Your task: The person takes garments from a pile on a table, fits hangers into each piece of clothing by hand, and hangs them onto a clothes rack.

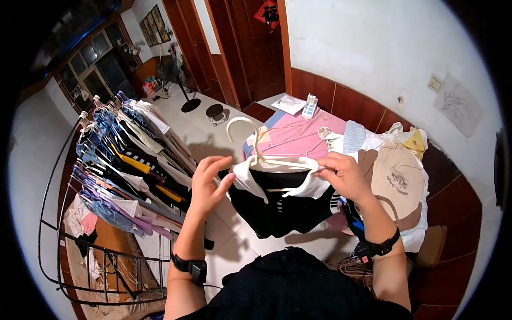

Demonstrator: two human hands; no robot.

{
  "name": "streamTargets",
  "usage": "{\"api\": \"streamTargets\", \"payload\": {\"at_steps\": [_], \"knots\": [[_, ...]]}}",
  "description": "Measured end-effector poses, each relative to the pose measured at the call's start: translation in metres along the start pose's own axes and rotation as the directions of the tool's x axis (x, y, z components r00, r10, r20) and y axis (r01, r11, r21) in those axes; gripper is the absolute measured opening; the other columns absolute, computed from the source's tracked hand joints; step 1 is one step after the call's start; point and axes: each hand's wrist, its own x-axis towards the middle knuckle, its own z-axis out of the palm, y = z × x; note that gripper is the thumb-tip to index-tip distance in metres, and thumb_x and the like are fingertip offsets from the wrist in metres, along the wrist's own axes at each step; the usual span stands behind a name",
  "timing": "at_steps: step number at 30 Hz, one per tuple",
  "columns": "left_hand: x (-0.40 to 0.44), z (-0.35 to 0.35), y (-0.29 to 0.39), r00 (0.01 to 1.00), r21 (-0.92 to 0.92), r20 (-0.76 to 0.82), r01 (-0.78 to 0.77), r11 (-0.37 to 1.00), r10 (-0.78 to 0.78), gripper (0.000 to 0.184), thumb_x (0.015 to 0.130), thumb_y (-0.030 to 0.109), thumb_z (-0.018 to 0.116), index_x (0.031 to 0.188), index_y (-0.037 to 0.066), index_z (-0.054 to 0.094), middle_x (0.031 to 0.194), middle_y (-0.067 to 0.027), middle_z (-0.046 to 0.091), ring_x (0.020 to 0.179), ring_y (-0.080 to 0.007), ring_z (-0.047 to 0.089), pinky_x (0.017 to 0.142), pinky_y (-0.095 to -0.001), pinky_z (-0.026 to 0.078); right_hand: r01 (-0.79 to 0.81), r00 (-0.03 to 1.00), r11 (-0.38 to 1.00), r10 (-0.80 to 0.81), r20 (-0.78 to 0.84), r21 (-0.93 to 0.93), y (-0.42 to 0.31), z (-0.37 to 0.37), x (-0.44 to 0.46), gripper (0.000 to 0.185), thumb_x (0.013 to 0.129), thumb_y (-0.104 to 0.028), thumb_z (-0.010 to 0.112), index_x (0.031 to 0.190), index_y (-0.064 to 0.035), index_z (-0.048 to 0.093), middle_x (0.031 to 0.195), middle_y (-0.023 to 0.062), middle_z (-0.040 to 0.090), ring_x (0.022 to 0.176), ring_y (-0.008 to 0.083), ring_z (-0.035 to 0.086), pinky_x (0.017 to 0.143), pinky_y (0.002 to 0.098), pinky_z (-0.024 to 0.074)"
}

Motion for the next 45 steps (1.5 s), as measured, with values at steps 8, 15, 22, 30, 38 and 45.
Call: {"api": "streamTargets", "payload": {"at_steps": [8, 15, 22, 30, 38, 45], "knots": [[-0.021, -0.040, -0.045, 0.930, -0.385, 0.116, 0.365, 0.848, -0.348, 0.023, 0.080, 0.004, 0.073, 0.102, -0.002, 0.069, 0.087, -0.0055, 0.066, 0.079, -0.0119, 0.059, 0.073, -0.0250, 0.048, 0.025, 1.000, 0.989, -0.027, 0.007, 0.149, -0.034, 0.033, 0.027, 0.021, 0.078, -0.002, 0.068, 0.098, -0.0043, 0.073, 0.075, 0.0084, 0.062, 0.066, 0.0175, 0.059, 0.061, 0.0291, 0.0455], [-0.039, -0.076, -0.057, 0.908, -0.365, 0.060, 0.407, 0.837, -0.415, 0.014, 0.081, 0.005, 0.072, 0.093, -0.001, 0.070, 0.085, -0.0042, 0.067, 0.078, -0.0110, 0.060, 0.072, -0.0251, 0.048, -0.006, 0.999, 0.994, 0.001, 0.053, 0.107, -0.070, 0.077, 0.038, 0.021, 0.079, -0.001, 0.064, 0.099, -0.0027, 0.072, 0.076, 0.0085, 0.063, 0.068, 0.0173, 0.062, 0.063, 0.0285, 0.0470], [-0.064, -0.125, -0.095, 0.874, -0.287, -0.133, 0.417, 0.862, -0.467, 0.012, 0.081, 0.007, 0.069, 0.090, -0.001, 0.067, 0.082, -0.0024, 0.068, 0.074, -0.0068, 0.059, 0.069, -0.0219, 0.049, -0.002, 0.998, 0.994, -0.005, 0.064, 0.107, -0.100, 0.105, 0.049, 0.022, 0.079, -0.002, 0.063, 0.099, -0.0019, 0.071, 0.083, 0.0113, 0.067, 0.074, 0.0195, 0.064, 0.068, 0.0303, 0.0495], [-0.081, -0.159, -0.102, 0.965, -0.095, 0.084, 0.256, 0.962, -0.248, 0.022, 0.081, 0.010, 0.073, 0.102, 0.003, 0.068, 0.080, -0.0076, 0.066, 0.073, -0.0154, 0.062, 0.070, -0.0299, 0.049, -0.033, 0.998, 0.972, 0.021, 0.057, 0.233, -0.128, 0.138, 0.066, 0.017, 0.084, -0.003, 0.064, 0.099, -0.0017, 0.071, 0.084, 0.0086, 0.068, 0.076, 0.0148, 0.063, 0.070, 0.0263, 0.0481], [-0.108, -0.180, -0.116, 0.940, -0.259, 0.018, 0.333, 0.907, -0.340, 0.018, 0.082, 0.008, 0.073, 0.099, 0.002, 0.070, 0.075, -0.0035, 0.064, 0.069, -0.0094, 0.058, 0.065, -0.0234, 0.046, 0.215, 0.970, 0.976, -0.218, 0.104, 0.041, -0.157, 0.170, 0.083, 0.022, 0.086, -0.023, 0.068, 0.102, -0.0084, 0.072, 0.086, 0.0067, 0.066, 0.076, 0.0228, 0.063, 0.067, 0.0338, 0.0476], [-0.115, -0.222, -0.113, 0.931, -0.089, 0.012, 0.365, 0.927, -0.366, 0.017, 0.083, 0.010, 0.072, 0.095, -0.001, 0.068, 0.072, -0.0034, 0.062, 0.067, -0.0092, 0.054, 0.063, -0.0252, 0.046, 0.236, 0.954, 0.968, -0.214, 0.209, -0.085, -0.150, 0.179, 0.088, 0.019, 0.079, -0.011, 0.067, 0.097, -0.0051, 0.069, 0.084, 0.0133, 0.066, 0.082, 0.0290, 0.064, 0.073, 0.0361, 0.0492]]}}
